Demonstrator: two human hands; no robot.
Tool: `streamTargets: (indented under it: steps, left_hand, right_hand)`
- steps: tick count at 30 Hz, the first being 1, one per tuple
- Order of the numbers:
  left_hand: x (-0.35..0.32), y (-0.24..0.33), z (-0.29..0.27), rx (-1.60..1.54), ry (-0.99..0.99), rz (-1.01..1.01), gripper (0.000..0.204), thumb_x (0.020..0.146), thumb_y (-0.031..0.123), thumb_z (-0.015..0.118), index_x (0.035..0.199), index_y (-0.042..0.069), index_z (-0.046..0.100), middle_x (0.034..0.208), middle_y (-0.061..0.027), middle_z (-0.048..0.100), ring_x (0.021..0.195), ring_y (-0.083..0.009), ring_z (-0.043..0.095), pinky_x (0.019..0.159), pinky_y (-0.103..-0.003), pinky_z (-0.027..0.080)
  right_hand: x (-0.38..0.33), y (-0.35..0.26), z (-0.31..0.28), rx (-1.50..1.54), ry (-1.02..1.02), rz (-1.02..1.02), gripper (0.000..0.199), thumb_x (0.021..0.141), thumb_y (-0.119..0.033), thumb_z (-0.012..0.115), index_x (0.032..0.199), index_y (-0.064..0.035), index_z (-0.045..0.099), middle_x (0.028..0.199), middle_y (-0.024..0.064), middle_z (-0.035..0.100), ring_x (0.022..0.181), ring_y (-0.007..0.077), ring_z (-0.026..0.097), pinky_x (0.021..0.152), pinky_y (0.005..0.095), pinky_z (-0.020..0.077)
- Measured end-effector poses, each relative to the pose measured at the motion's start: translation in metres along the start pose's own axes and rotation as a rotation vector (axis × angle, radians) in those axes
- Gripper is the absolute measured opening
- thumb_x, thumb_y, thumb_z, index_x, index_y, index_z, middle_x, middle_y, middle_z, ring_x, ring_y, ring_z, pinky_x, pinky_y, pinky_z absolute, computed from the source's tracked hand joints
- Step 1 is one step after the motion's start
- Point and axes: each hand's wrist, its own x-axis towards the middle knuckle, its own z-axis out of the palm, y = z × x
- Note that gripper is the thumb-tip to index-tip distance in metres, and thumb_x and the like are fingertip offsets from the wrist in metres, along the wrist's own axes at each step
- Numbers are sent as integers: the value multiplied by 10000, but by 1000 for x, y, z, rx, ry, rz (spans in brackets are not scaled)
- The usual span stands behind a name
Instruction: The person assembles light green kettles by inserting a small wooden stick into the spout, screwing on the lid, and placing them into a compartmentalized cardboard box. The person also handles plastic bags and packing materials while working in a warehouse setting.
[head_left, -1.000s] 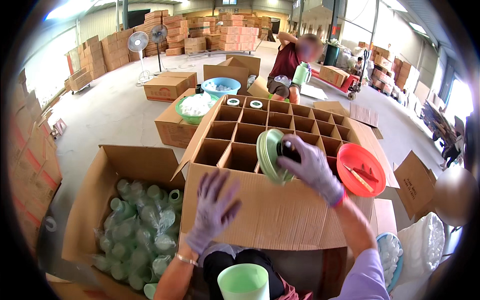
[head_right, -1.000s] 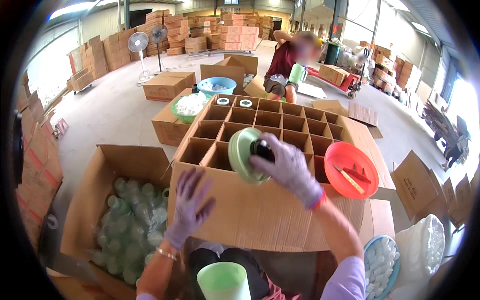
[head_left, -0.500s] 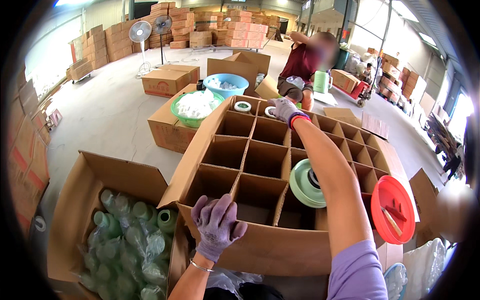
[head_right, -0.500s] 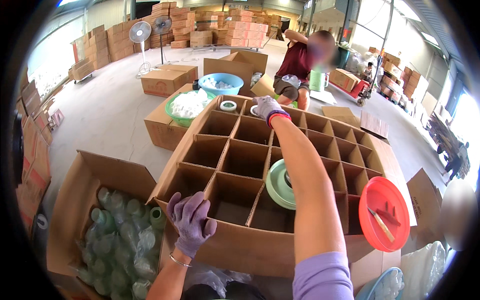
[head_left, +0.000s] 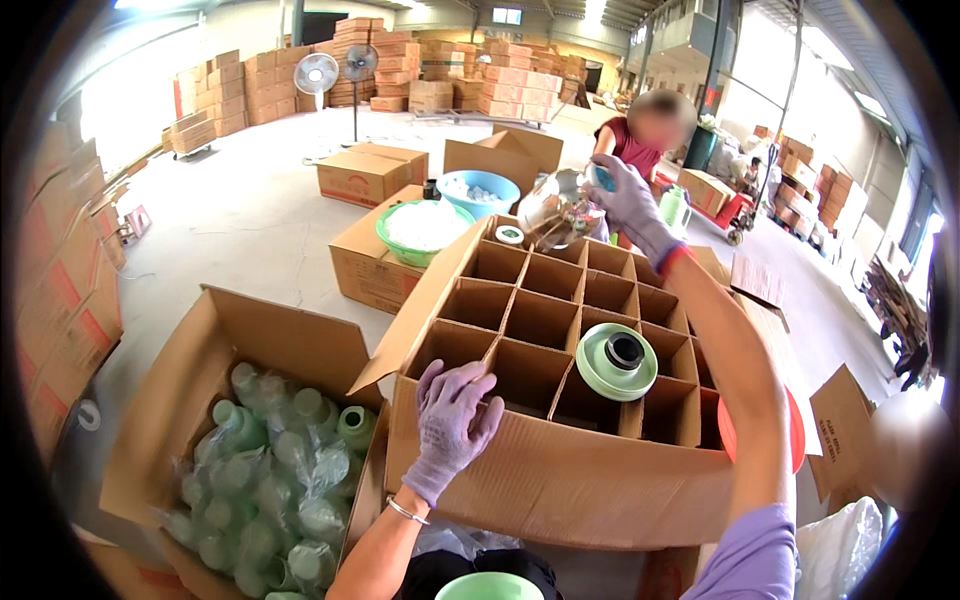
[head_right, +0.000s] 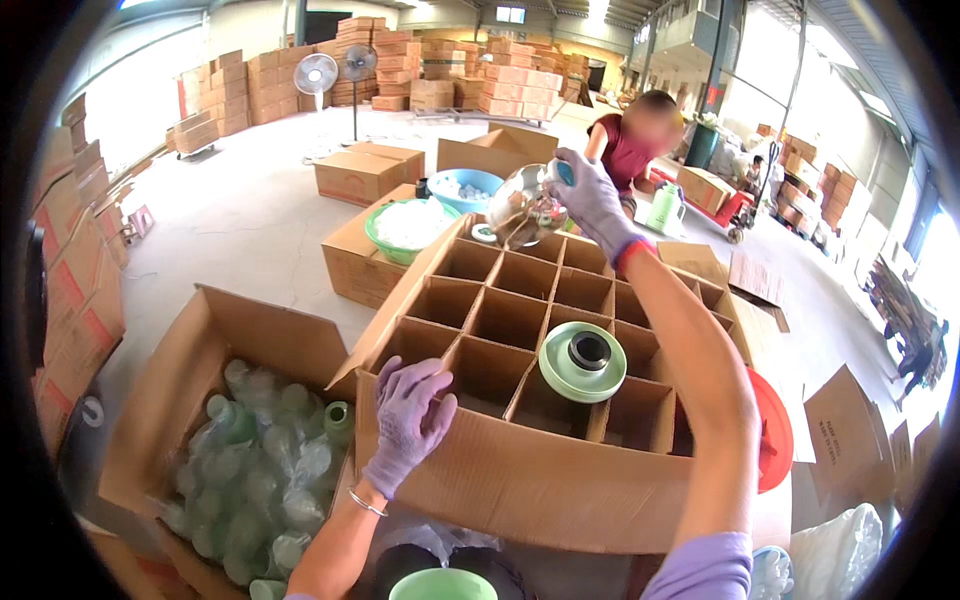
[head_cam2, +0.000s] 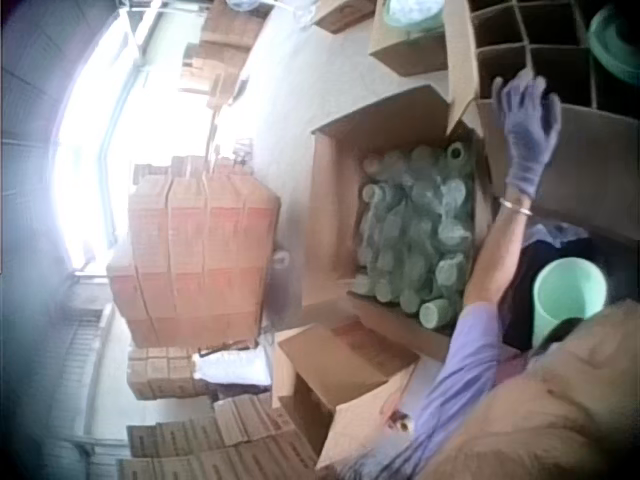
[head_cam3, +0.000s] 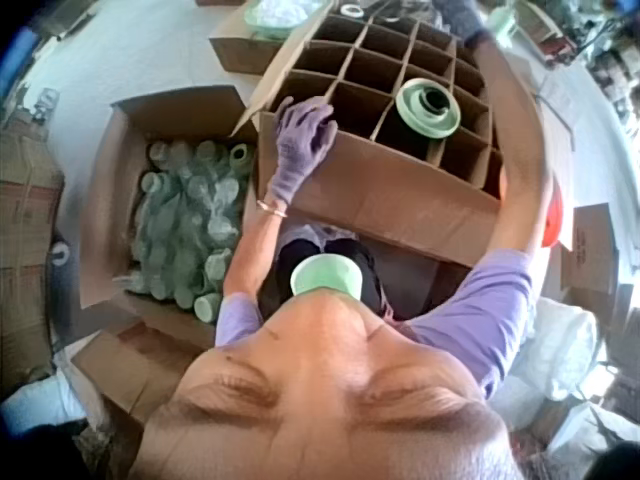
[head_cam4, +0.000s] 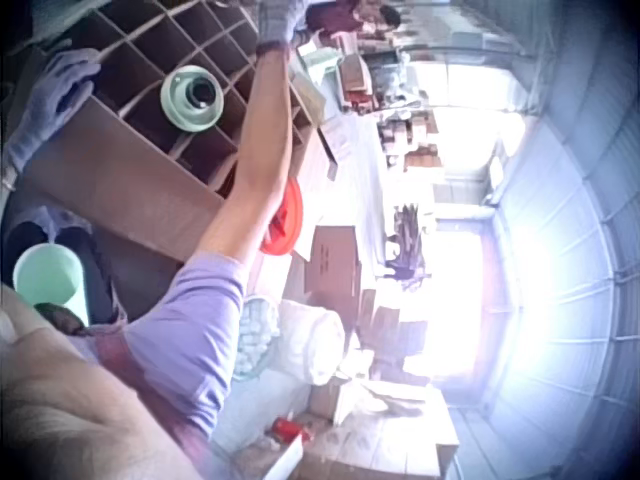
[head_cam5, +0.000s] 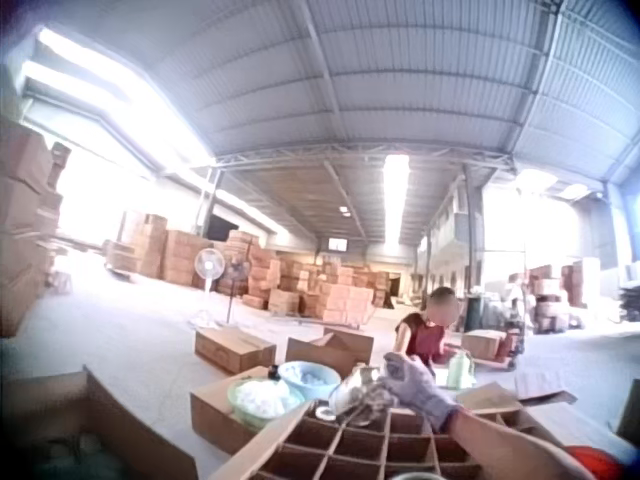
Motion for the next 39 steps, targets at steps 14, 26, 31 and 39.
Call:
streamTargets:
  steps: [14, 26, 31, 39]
  left_hand:
    - [-88, 82, -127, -2107, 53, -1136, 762, 964, 671, 334, 1481, 114, 375, 1484, -167, 441, 1301, -372, 496, 1039, -580, 451]
    - [-167, 69, -195, -997, -272, -837, 643, 908, 316, 610, 1418, -24, 414, 1371, -121, 507, 1307, -207, 445, 1120, -327, 324]
    - [-266, 109, -244, -780, -172, -972, 692, 901, 366, 613, 1439, -11, 393, 1385, -136, 488, 1309, -231, 450, 1126, -343, 315]
    - [-373, 170, -248, -453, -216, -899, 587, 847, 137, 732, 1355, 23, 462, 1353, -126, 536, 1222, -235, 550, 1015, -375, 480]
  right_hand:
    - [-345, -228, 10, 453, 77, -485, 570, 874, -230, 706, 1385, -66, 512, 1479, 361, 303, 1339, 513, 396, 1065, 509, 400]
    - [-525, -204, -34, 875, -407, 262, 535, 978, -389, 487, 1299, 34, 554, 1381, 229, 503, 1313, 354, 467, 1106, 409, 339]
    - [-654, -216, -66, 668, -614, 246, 567, 948, -329, 564, 1397, 3, 468, 1441, 245, 431, 1381, 381, 392, 1141, 435, 317]
    - [-584, -281, -28, 1257, -585, 343, 944, 917, -590, 545, 1533, 37, 201, 1578, 237, 225, 1480, 388, 185, 1196, 467, 138]
